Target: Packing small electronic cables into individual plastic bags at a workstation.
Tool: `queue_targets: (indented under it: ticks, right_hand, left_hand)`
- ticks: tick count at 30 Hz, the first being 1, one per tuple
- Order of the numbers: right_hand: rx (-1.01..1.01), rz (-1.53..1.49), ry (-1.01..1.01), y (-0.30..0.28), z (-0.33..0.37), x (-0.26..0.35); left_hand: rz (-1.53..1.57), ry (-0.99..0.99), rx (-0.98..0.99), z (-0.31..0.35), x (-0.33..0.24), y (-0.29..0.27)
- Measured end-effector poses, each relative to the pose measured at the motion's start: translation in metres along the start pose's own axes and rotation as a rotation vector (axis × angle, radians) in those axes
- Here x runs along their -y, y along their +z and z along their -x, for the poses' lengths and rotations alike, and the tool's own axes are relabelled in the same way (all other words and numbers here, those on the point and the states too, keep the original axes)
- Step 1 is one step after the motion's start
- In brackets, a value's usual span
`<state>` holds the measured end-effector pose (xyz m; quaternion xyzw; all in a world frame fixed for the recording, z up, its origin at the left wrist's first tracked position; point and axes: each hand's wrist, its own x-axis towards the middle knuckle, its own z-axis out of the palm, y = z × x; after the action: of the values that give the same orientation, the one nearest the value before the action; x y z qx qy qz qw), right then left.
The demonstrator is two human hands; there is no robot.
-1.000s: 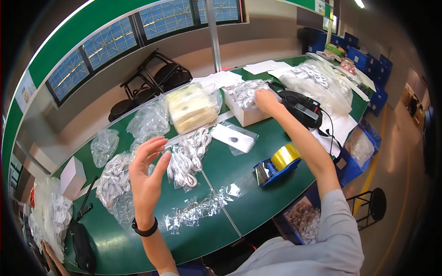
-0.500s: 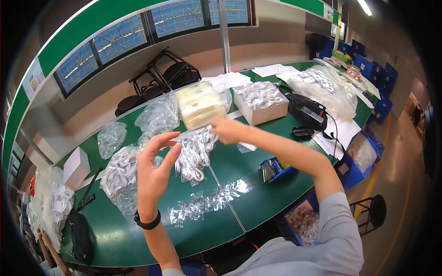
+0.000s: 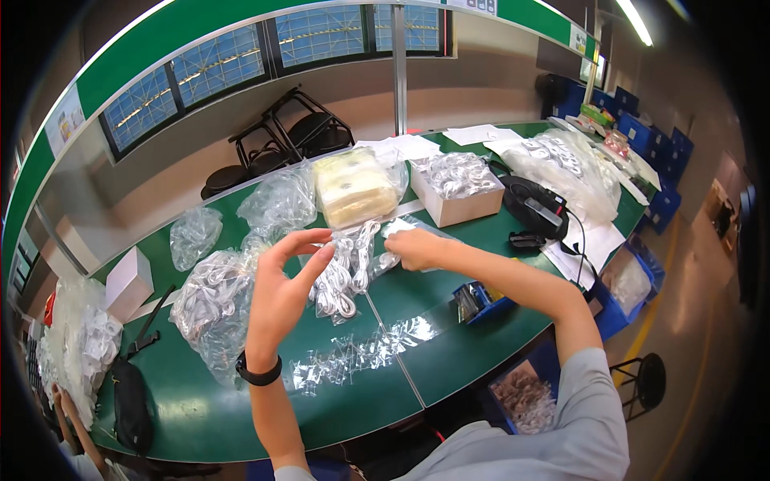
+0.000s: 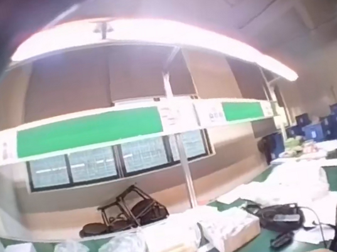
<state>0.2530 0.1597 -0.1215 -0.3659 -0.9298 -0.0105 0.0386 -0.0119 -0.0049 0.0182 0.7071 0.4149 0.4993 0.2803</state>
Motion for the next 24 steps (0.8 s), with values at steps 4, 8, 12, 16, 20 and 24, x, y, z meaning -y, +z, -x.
queue_targets:
  ticks: [4,8,12,16,20,24]
  right_hand:
    - [-0.203,-0.119,0.048,-0.031,0.006,-0.015]
    - [-0.624,-0.529,0.004,-0.067,-0.005,0.015]
    - [-0.807,-0.667,-0.089,-0.105,0.005,0.089]
    - [-0.861,-0.519,-0.125,-0.107,0.007,0.13]
    - [-0.832,-0.543,-0.172,-0.106,0.007,0.151]
    - [-0.914,-0.502,-0.17,-0.13,0.008,0.159]
  left_hand:
    - [-0.043,-0.032,0.049,-0.007,0.014,0.005]
    - [-0.061,-0.071,0.025,-0.008,0.029,0.009]
    - [-0.003,-0.221,0.009,-0.01,0.056,0.024]
    - [0.429,-0.007,-0.187,-0.015,0.043,0.034]
    - [0.542,0.043,-0.387,-0.01,0.018,0.028]
    - [0.407,-0.003,-0.248,-0.009,0.018,0.018]
